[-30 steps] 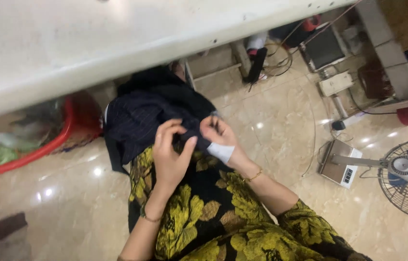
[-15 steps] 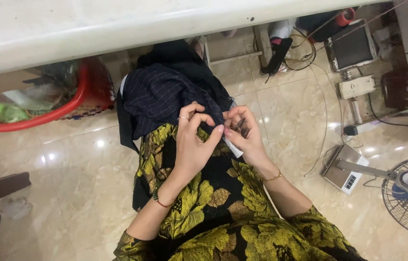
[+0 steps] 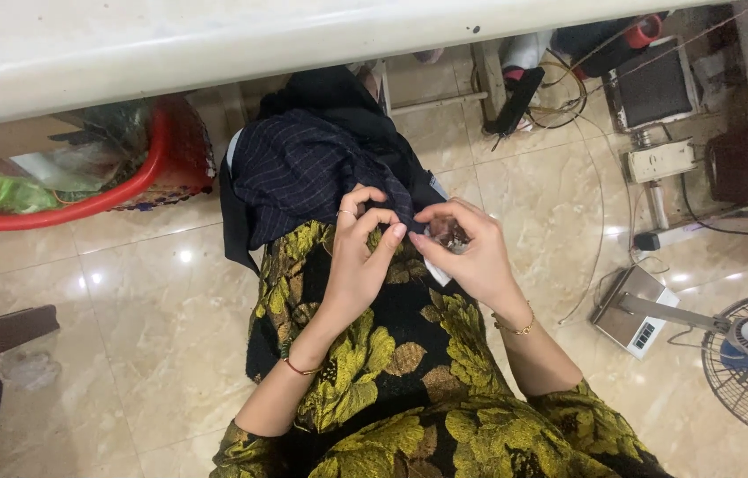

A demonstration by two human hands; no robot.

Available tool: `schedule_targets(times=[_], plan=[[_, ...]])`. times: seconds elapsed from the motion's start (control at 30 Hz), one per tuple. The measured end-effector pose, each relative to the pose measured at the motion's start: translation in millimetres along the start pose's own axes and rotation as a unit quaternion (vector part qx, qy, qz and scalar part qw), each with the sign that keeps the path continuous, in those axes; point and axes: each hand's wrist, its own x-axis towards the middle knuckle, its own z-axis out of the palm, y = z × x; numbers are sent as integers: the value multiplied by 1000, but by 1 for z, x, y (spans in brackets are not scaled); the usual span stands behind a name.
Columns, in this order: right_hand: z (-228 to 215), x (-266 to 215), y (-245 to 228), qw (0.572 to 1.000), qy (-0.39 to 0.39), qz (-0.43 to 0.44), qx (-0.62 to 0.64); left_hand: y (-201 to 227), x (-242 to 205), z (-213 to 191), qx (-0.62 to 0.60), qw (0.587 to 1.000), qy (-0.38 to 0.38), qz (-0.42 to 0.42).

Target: Trimming loose threads from a dark-colored garment using a small hand tool

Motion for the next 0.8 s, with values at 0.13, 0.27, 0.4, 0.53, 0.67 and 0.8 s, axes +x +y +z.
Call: schedule_targets(times=[0.13, 0.27, 0.4, 0.53, 0.67, 0.8], plan=[[-1, 3, -16, 999, -2, -5, -52, 1, -1, 1, -8, 1000, -2, 0], [-1, 4, -3, 998, -6, 20, -55, 5, 0, -1, -18, 1000, -18, 0], [-1, 3, 1, 999, -12, 49, 5, 5, 0, -3, -21, 999, -30, 5], [-6, 6, -5, 1000, -22, -9, -8, -3, 0, 0, 4, 1000, -22, 21], [-13, 12, -19, 996, -57, -34, -55, -15, 0, 4, 70, 996, -16, 49], [-19, 15, -15, 995, -84, -9, -61, -19, 1, 7, 82, 993, -20, 76]])
